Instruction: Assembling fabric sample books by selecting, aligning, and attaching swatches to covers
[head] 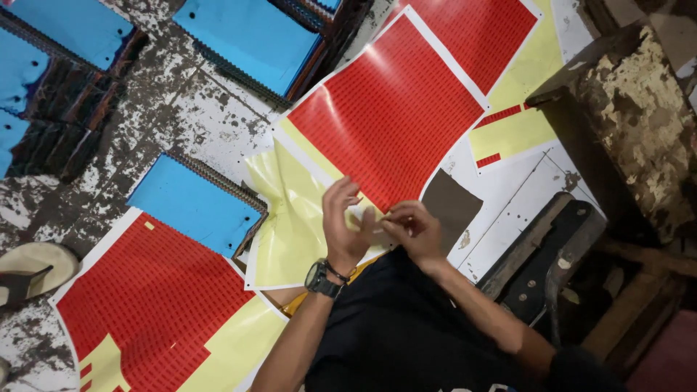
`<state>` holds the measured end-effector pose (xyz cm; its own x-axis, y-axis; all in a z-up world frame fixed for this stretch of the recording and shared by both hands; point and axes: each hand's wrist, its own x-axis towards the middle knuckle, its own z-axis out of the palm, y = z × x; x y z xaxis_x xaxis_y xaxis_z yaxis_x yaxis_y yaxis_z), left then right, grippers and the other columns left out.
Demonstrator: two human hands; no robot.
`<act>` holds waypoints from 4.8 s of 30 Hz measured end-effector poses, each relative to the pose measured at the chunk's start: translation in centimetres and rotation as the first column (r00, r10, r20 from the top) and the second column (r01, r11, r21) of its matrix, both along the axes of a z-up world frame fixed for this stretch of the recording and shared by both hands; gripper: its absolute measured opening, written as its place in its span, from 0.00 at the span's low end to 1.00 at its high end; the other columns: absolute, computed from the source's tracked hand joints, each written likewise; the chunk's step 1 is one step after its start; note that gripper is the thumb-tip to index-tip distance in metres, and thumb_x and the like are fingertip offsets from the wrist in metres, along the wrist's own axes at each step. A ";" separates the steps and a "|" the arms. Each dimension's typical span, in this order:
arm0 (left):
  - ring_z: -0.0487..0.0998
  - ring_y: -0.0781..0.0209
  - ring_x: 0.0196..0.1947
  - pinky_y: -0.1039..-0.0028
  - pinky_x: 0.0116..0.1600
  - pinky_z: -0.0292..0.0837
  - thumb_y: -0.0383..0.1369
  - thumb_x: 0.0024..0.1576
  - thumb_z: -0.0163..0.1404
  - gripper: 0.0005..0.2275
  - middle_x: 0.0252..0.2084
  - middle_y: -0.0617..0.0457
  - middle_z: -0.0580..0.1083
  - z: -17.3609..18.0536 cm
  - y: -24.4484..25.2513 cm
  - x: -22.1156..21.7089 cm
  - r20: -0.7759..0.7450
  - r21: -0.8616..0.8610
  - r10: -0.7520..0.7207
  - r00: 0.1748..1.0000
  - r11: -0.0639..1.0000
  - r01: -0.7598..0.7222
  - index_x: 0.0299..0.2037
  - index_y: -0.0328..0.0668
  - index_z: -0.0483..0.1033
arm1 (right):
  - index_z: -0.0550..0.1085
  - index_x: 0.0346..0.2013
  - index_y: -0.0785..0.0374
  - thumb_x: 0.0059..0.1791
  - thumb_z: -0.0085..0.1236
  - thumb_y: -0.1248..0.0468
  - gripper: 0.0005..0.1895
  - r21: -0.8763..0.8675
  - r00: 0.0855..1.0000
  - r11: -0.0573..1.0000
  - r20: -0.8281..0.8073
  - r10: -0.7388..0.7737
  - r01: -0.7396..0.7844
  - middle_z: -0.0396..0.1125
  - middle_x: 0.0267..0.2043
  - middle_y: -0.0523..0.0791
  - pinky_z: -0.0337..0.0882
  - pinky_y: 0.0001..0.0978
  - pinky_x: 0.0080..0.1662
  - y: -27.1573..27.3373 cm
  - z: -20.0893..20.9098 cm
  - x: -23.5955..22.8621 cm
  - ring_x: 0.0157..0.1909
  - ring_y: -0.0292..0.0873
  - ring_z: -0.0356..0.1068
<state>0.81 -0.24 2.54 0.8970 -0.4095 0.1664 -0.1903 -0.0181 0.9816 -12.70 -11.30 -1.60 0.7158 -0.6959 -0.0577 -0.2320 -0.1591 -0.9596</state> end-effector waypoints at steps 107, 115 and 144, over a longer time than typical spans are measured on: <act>0.68 0.40 0.65 0.52 0.70 0.55 0.39 0.66 0.40 0.16 0.48 0.44 0.75 5.2 22.0 8.6 -0.277 0.127 0.537 0.797 0.842 -0.524 0.32 0.43 0.79 | 0.82 0.38 0.66 0.49 0.63 0.70 0.04 -0.098 0.107 0.097 -0.093 0.990 -0.990 0.76 0.31 0.53 0.77 0.40 0.36 13.0 9.9 29.2 0.34 0.48 0.77; 0.75 0.47 0.57 0.55 0.66 0.60 0.44 0.68 0.36 0.20 0.36 0.50 0.77 1.5 21.8 10.3 -0.102 0.163 0.577 0.811 0.814 -0.558 0.35 0.45 0.79 | 0.80 0.39 0.66 0.50 0.60 0.70 0.04 -0.067 0.098 0.087 -0.187 0.977 -0.994 0.75 0.30 0.54 0.76 0.44 0.35 12.5 6.2 30.9 0.33 0.53 0.77; 0.75 0.49 0.48 0.50 0.58 0.65 0.31 0.55 0.51 0.13 0.36 0.53 0.71 -6.2 21.4 16.8 0.737 0.580 0.311 0.600 0.163 -0.798 0.48 0.60 0.79 | 0.79 0.40 0.62 0.53 0.59 0.63 0.06 -0.231 0.153 0.044 -0.477 0.865 -0.972 0.74 0.28 0.50 0.73 0.43 0.36 16.6 -1.3 40.9 0.33 0.52 0.76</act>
<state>17.63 21.19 -3.65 0.8747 0.0560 0.4815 -0.0411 -0.9812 0.1887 28.22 5.25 -2.86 0.7959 0.5602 -0.2295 0.2914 -0.6868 -0.6659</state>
